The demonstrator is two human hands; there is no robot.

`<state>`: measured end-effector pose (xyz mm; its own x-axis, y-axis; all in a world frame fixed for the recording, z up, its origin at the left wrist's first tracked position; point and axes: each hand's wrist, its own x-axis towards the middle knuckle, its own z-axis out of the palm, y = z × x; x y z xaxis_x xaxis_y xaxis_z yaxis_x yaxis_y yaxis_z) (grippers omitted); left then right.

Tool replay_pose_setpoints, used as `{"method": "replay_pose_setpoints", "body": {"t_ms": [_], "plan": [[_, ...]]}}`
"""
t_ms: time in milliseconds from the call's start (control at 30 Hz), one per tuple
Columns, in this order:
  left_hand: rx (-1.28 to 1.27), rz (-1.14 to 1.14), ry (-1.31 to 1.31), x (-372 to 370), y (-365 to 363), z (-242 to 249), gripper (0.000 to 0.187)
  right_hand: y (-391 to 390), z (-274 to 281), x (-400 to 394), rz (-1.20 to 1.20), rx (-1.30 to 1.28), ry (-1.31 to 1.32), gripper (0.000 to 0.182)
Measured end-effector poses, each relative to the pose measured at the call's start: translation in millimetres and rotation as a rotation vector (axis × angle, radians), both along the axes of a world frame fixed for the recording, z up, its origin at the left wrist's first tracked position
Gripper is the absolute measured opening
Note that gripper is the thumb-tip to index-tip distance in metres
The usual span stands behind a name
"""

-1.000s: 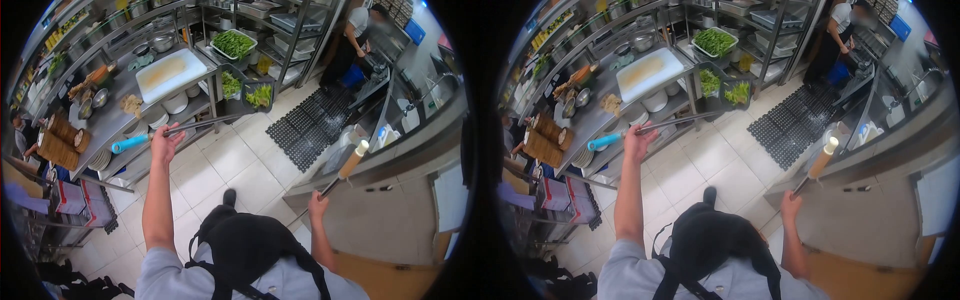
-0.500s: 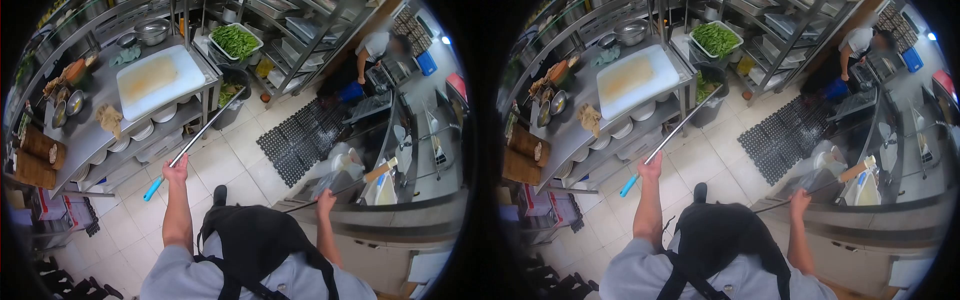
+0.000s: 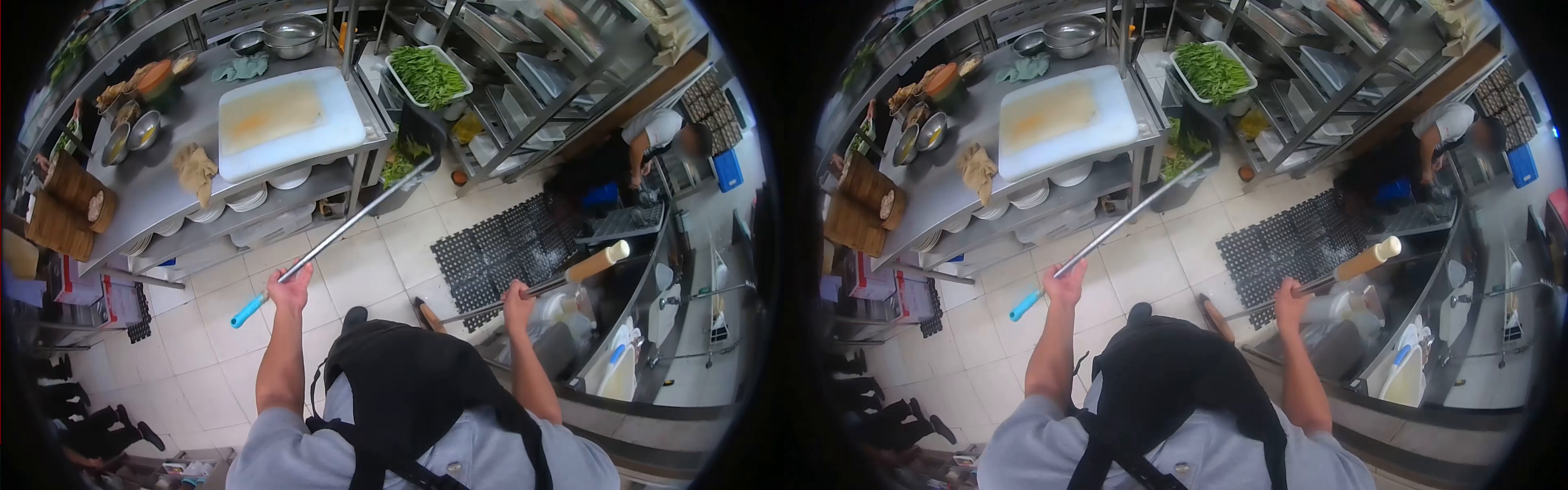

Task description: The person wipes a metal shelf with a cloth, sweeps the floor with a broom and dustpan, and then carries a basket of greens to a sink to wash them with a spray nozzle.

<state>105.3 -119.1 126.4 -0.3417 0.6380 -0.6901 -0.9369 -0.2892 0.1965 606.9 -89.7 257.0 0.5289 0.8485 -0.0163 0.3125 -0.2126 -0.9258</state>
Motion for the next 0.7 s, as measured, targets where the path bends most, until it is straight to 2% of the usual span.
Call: {"method": "replay_pose_setpoints", "body": {"t_ms": [133, 267, 333, 467, 600, 700], "plan": [[-0.087, -0.04, 0.012, 13.8, -17.3, 2.1, 0.024, -0.3, 2.2, -6.7, 0.051, -0.025, 0.052, 0.032], [0.075, -0.087, 0.025, 13.8, 6.6, 22.2, 0.026, -1.6, 5.0, -4.9, 0.106, -0.009, -0.048, 0.033], [0.139, -0.133, 0.095, 13.0, 22.9, 36.6, 0.025, -1.9, 10.4, -6.2, 0.082, -0.076, -0.022, 0.034], [0.154, -0.09, 0.052, 12.3, 37.0, 46.6, 0.024, -8.4, 4.5, -8.3, 0.025, -0.035, 0.066, 0.033], [0.105, -0.08, 0.011, 13.8, 20.2, 27.7, 0.024, -17.0, 2.3, -13.5, -0.044, -0.054, 0.072, 0.032], [-0.023, -0.097, -0.024, 11.8, -5.0, -2.5, 0.024, -19.7, -2.0, -12.6, -0.072, -0.07, 0.083, 0.032]]}}
